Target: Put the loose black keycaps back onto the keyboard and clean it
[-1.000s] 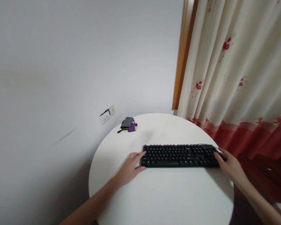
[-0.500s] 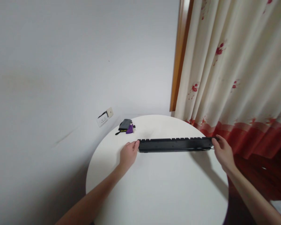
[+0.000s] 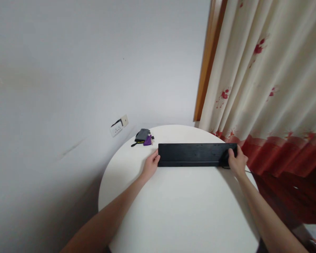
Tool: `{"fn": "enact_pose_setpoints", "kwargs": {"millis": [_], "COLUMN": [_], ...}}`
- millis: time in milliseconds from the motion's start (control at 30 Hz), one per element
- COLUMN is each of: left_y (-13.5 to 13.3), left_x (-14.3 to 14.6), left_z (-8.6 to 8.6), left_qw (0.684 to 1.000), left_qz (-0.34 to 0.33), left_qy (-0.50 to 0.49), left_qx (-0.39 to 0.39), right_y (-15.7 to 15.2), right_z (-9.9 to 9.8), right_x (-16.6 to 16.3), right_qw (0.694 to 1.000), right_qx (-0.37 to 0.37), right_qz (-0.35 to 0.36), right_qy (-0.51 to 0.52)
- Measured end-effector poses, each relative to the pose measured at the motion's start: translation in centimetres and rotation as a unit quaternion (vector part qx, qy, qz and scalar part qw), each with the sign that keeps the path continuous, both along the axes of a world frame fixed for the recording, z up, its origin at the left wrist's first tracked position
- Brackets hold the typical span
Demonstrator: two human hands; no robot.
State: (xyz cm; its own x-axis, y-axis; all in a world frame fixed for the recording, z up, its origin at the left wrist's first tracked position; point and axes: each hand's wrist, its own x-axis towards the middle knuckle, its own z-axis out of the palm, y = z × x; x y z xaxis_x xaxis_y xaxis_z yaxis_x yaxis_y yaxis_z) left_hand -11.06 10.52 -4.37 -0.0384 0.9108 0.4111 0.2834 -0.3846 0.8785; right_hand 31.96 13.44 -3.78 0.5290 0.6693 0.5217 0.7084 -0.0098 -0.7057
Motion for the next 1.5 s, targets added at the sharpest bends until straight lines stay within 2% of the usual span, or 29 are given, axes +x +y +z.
{"fn": "enact_pose_setpoints", "kwargs": {"millis": [233,467,533,600,667,733,967,1033,1067,1133,1233,1267,1367,1433,1500], "left_y": [-1.7,-3.2,-3.2,-3.1,-3.0,-3.0,-2.9,-3.0,-3.1,-3.2,-3.5,-3.6,-3.7,-3.7,-3.7], "left_x": [0.2,0.5,0.5,0.5,0.5,0.5,0.4,0.5,0.6,0.7,0.8,0.8,0.8,0.8,0.9], "left_z": [1.5,1.7,1.5,1.4,1.2,1.1,1.2,1.5,1.6,1.9,2.4,2.5,2.7,2.7,2.7], "left_qw": [0.996,0.986,0.983,0.98,0.978,0.977,0.971,0.97,0.971,0.971,0.973,0.973,0.973,0.974,0.975], "left_qz": [0.005,0.041,0.05,0.046,0.041,0.042,0.024,0.025,0.027,0.034,0.035,0.031,0.026,0.032,0.036], "left_qy": [-0.068,-0.125,-0.147,-0.166,-0.178,-0.18,-0.212,-0.216,-0.214,-0.206,-0.198,-0.2,-0.209,-0.204,-0.194], "left_qx": [-0.057,-0.099,-0.102,-0.101,-0.104,-0.102,-0.108,-0.105,-0.106,-0.112,-0.116,-0.109,-0.091,-0.096,-0.101], "right_y": [-1.1,-2.3,-2.5,-2.7,-2.8,-3.0,-5.3,-6.0,-6.3,-6.8,-7.3,-7.4,-7.4,-7.2,-7.0], "right_z": [-0.9,-0.6,-0.2,0.7,2.3,4.8,17.5,19.8,20.2,19.5,15.0,13.2,8.8,8.1,8.9], "right_x": [0.1,-0.2,-0.6,-1.5,-3.1,-5.3,-14.1,-16.5,-17.8,-20.5,-24.1,-25.0,-26.3,-26.1,-25.4], "right_qw": [1.0,0.995,0.995,0.995,0.992,0.987,0.941,0.929,0.926,0.929,0.93,0.917,0.835,0.837,0.87], "right_qx": [-0.023,-0.085,-0.074,-0.027,0.031,0.072,0.182,0.195,0.193,0.167,0.066,0.015,-0.134,-0.133,-0.077], "right_qz": [-0.011,0.008,0.025,0.042,0.066,0.103,0.212,0.228,0.236,0.247,0.296,0.333,0.468,0.467,0.428], "right_qy": [-0.003,-0.049,-0.063,-0.084,-0.1,-0.1,-0.193,-0.218,-0.224,-0.219,-0.209,-0.219,-0.257,-0.251,-0.233]}}
